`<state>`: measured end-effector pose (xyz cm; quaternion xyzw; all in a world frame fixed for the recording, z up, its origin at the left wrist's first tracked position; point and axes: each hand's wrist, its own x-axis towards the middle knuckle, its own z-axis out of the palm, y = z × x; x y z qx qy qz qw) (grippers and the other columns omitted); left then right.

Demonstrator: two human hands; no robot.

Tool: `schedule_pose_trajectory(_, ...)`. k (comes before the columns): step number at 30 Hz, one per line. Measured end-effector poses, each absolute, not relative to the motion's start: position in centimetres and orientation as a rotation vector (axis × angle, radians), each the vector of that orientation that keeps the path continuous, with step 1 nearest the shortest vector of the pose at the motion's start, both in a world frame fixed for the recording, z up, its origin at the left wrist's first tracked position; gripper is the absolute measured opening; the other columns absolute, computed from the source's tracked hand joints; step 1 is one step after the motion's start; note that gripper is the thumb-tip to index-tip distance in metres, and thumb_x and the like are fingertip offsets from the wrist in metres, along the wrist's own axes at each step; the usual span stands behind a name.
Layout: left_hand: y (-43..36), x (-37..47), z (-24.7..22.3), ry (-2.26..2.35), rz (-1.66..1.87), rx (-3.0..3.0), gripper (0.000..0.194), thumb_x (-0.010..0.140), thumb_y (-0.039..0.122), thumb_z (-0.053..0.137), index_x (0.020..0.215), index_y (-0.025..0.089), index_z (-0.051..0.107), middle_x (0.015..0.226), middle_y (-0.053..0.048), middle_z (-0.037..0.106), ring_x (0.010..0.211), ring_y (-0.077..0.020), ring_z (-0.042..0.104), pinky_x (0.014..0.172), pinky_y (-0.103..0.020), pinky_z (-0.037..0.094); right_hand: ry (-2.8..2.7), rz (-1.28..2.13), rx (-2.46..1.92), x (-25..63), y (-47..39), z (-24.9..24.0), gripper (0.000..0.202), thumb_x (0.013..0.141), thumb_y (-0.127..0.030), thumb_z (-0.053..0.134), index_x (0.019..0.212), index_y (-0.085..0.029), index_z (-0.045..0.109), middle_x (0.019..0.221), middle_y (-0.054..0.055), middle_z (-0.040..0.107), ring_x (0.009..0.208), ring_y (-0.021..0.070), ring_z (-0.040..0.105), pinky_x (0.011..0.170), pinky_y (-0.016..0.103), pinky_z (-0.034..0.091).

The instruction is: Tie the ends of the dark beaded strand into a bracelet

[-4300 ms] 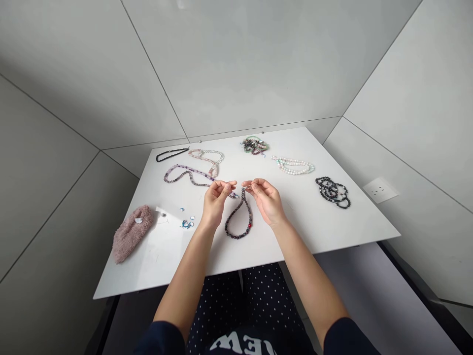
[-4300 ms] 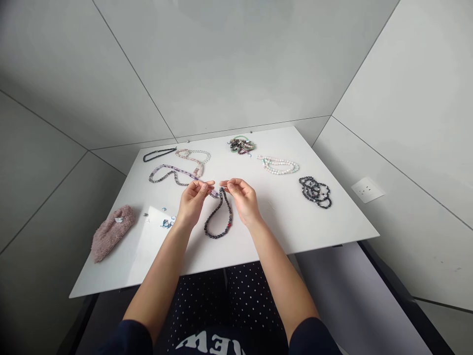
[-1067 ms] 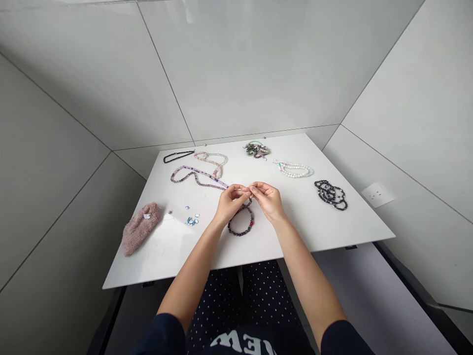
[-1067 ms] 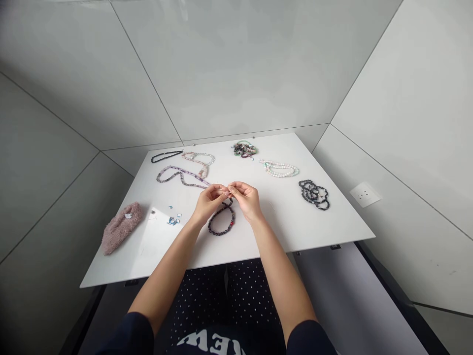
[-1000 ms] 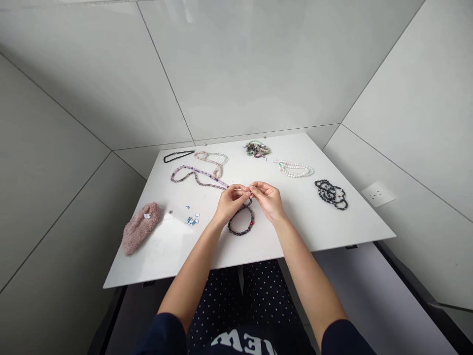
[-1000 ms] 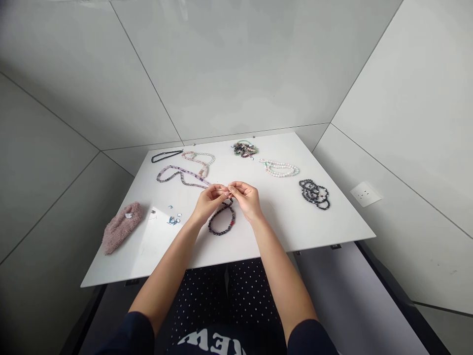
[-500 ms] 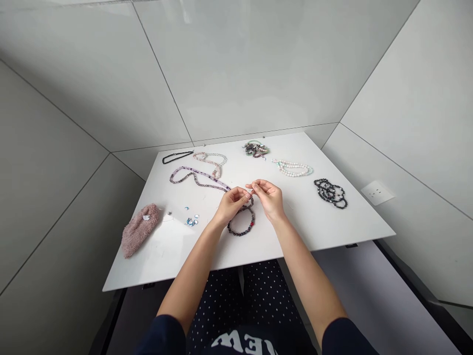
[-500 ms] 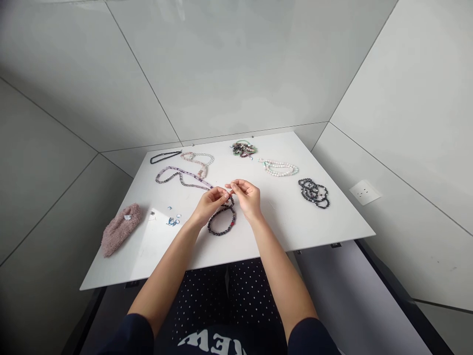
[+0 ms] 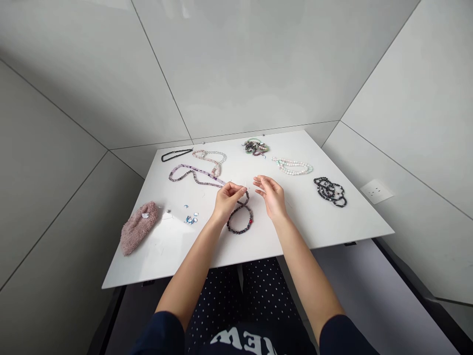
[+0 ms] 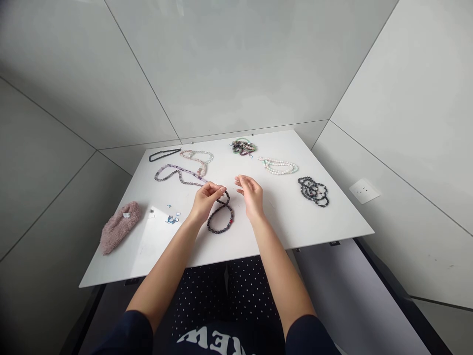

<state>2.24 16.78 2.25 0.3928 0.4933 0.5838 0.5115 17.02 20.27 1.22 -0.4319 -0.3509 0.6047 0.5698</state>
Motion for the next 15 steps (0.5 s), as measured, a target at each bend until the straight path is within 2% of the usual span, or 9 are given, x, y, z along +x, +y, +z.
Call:
schedule_pose_trajectory(3, 16.9, 2.2, 2.1, 1.188, 1.418, 0.935, 0.037, 0.066, 0.039, 0.089, 0.074, 0.016, 0.061, 0.073, 0.0, 0.066, 0.067, -0.0108, 0.059, 0.069, -0.026, 0.045, -0.88, 1.453, -1.066, 16.8, 20.2, 1.2, 0.028, 0.076, -0.047, 0.074, 0.088, -0.022, 0.075, 0.108, 0.008, 0.076, 0.102, 0.0214, 0.068, 0.08, 0.031, 0.051)
schedule_pose_trajectory(10, 16.8, 2.4, 2.1, 1.156, 1.379, 0.948, 0.039, 0.062, 0.042, 0.09, 0.073, 0.015, 0.064, 0.074, -0.001, 0.068, 0.07, -0.0127, 0.063, 0.07, -0.027, 0.047, -1.072, 1.527, -0.965, 16.0, 19.9, 0.8, 0.024, 0.067, -0.042, 0.084, 0.079, -0.022, 0.078, 0.086, 0.004, 0.077, 0.088, 0.0191, 0.067, 0.087, 0.034, 0.049)
schedule_pose_trajectory(13, 16.8, 2.3, 2.0, 1.169, 1.385, 0.94, 0.038, 0.062, 0.041, 0.09, 0.074, 0.015, 0.065, 0.075, -0.001, 0.07, 0.072, -0.0131, 0.065, 0.073, -0.028, 0.048, -1.029, 1.562, -0.931, 16.1, 20.0, 0.7, 0.022, 0.068, -0.041, 0.083, 0.078, -0.022, 0.077, 0.088, 0.003, 0.076, 0.089, 0.0181, 0.066, 0.086, 0.033, 0.049)
schedule_pose_trajectory(15, 16.9, 2.2, 1.8, 1.152, 1.415, 0.92, 0.037, 0.064, 0.04, 0.09, 0.075, 0.015, 0.065, 0.079, -0.003, 0.072, 0.078, -0.0142, 0.067, 0.081, -0.03, 0.05, -0.954, 1.61, -0.916, 16.2, 20.1, 0.8, 0.021, 0.068, -0.04, 0.083, 0.079, -0.023, 0.077, 0.092, 0.003, 0.077, 0.093, 0.0182, 0.066, 0.083, 0.031, 0.048)
